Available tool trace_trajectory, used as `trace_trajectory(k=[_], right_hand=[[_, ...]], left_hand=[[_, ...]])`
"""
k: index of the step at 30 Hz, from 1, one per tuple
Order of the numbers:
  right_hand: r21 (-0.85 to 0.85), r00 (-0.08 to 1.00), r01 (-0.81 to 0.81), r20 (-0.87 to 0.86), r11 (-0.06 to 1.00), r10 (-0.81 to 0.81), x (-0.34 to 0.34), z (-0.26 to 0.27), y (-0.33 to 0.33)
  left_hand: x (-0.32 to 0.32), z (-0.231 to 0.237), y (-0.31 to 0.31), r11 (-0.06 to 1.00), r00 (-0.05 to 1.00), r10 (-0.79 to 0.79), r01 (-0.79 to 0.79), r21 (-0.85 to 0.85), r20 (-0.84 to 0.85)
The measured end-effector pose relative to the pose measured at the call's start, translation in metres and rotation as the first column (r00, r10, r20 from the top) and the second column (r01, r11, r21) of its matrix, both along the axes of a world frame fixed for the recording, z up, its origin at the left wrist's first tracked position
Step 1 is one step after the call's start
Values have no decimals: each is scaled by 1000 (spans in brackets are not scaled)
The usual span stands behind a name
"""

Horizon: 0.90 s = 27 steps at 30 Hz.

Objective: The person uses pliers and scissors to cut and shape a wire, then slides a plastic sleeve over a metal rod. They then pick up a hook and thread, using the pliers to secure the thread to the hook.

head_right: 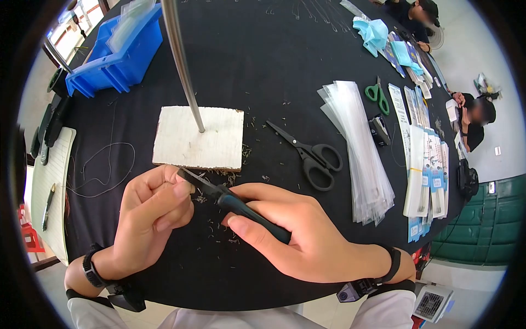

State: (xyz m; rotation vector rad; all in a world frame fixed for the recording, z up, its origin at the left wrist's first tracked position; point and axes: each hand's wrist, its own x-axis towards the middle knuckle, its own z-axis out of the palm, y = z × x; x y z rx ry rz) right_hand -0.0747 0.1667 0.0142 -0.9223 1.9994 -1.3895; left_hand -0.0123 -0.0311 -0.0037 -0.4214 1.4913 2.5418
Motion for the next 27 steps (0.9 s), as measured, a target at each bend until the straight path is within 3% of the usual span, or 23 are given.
trace_trajectory(k=[2,5,8,11,15,18,21,24,27], right_hand=[[-7,1000,11,-9,1000,-11,2,-1,0],[-33,998,67,-8,997,-67,9,-5,-1],[-29,995,96,21,995,-95,13,-5,-1],[-36,994,106,28,994,-105,17,-5,0],[-65,992,94,-82,993,-100,16,-10,-1],[44,995,-24,98,999,19,12,6,0],[78,991,-68,124,995,58,10,11,2],[110,979,7,203,994,-30,11,17,1],[-40,999,46,29,998,-45,13,1,2]], left_hand=[[2,-4,0,998,999,39,-39,43,-21],[5,2,4,969,989,98,-121,-214,-113],[10,-1,2,795,937,27,-231,-561,-348],[8,-3,4,694,876,5,-350,-629,-482],[9,4,4,655,862,-78,-335,-677,-501],[8,-2,3,596,830,-80,-404,-694,-552],[8,-4,3,526,803,-59,-480,-702,-593],[7,-5,3,481,787,-72,-510,-713,-612],[7,-4,2,425,765,-127,-534,-731,-632]])
